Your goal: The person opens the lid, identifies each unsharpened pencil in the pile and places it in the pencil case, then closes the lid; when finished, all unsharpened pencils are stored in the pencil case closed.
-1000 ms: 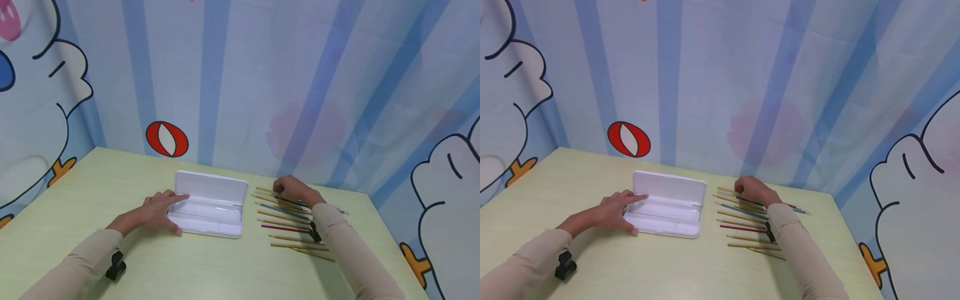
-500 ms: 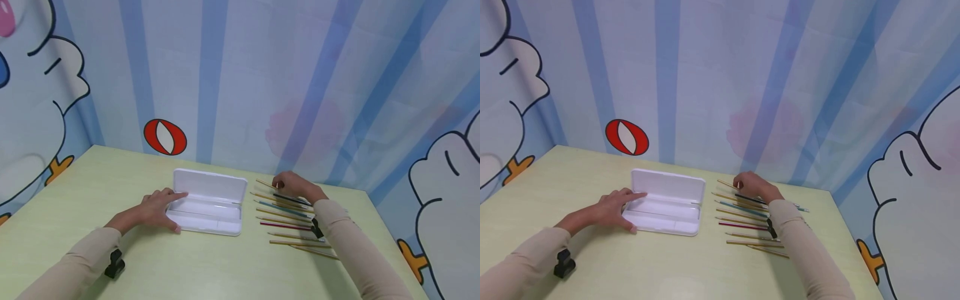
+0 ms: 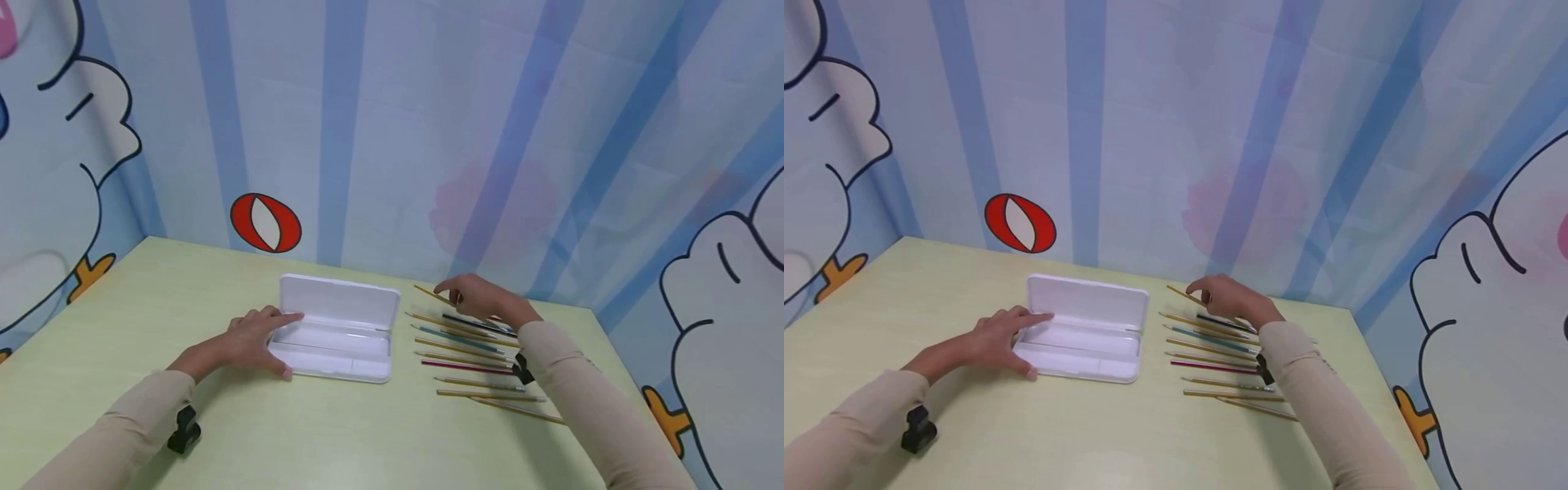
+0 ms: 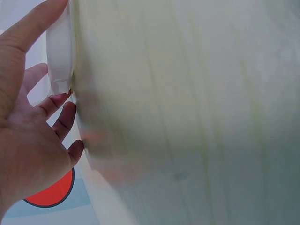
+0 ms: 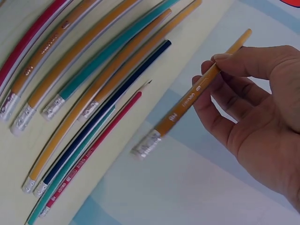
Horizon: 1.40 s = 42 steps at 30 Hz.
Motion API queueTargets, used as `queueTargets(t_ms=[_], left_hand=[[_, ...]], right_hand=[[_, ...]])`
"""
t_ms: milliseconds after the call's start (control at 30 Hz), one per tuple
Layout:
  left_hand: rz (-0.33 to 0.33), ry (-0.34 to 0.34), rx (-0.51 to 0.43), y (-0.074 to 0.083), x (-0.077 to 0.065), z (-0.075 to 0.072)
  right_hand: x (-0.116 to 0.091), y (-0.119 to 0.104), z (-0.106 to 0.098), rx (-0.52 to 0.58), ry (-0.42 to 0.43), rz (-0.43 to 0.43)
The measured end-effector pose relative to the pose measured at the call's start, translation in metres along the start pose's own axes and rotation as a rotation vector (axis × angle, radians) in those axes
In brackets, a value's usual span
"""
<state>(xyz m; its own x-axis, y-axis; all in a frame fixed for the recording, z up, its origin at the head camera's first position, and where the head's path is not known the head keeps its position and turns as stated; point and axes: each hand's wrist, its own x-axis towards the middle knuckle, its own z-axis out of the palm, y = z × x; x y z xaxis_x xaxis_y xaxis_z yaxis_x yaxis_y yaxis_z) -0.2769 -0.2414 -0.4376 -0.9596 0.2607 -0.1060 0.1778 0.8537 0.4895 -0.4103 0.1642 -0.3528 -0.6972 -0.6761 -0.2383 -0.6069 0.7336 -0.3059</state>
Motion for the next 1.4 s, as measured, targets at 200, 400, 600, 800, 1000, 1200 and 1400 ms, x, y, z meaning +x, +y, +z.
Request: queueTargets(t_ms=[200, 400, 600, 800, 1000, 1200, 1400], left_hand=[[-0.002, -0.006, -0.006, 0.000, 0.000, 0.000], [-0.004, -0.011, -0.011, -0.001, 0.000, 0.000], [0.008, -0.010, -0.015, -0.002, 0.001, -0.001], [0.009, -0.003, -0.012, -0.001, 0.000, -0.001], [0.007, -0.001, -0.011, 0.000, -0.001, -0.002], [-0.009, -0.005, -0.012, 0.000, -0.001, -0.001], [0.008, -0.001, -0.007, -0.002, 0.002, 0.000]], right_hand=[[-0.008, -0.006, -0.007, 0.001, -0.010, -0.020], [-0.016, -0.014, -0.013, -0.004, 0.001, -0.042], [-0.023, -0.024, -0.021, 0.042, 0.003, -0.064], [-0.029, -0.039, -0.029, 0.019, 0.041, -0.154], [-0.033, -0.053, -0.034, 0.035, 0.053, -0.174], [-0.033, -0.066, -0.037, 0.056, 0.049, -0.224], [-0.032, -0.081, -0.038, 0.066, 0.038, -0.263]])
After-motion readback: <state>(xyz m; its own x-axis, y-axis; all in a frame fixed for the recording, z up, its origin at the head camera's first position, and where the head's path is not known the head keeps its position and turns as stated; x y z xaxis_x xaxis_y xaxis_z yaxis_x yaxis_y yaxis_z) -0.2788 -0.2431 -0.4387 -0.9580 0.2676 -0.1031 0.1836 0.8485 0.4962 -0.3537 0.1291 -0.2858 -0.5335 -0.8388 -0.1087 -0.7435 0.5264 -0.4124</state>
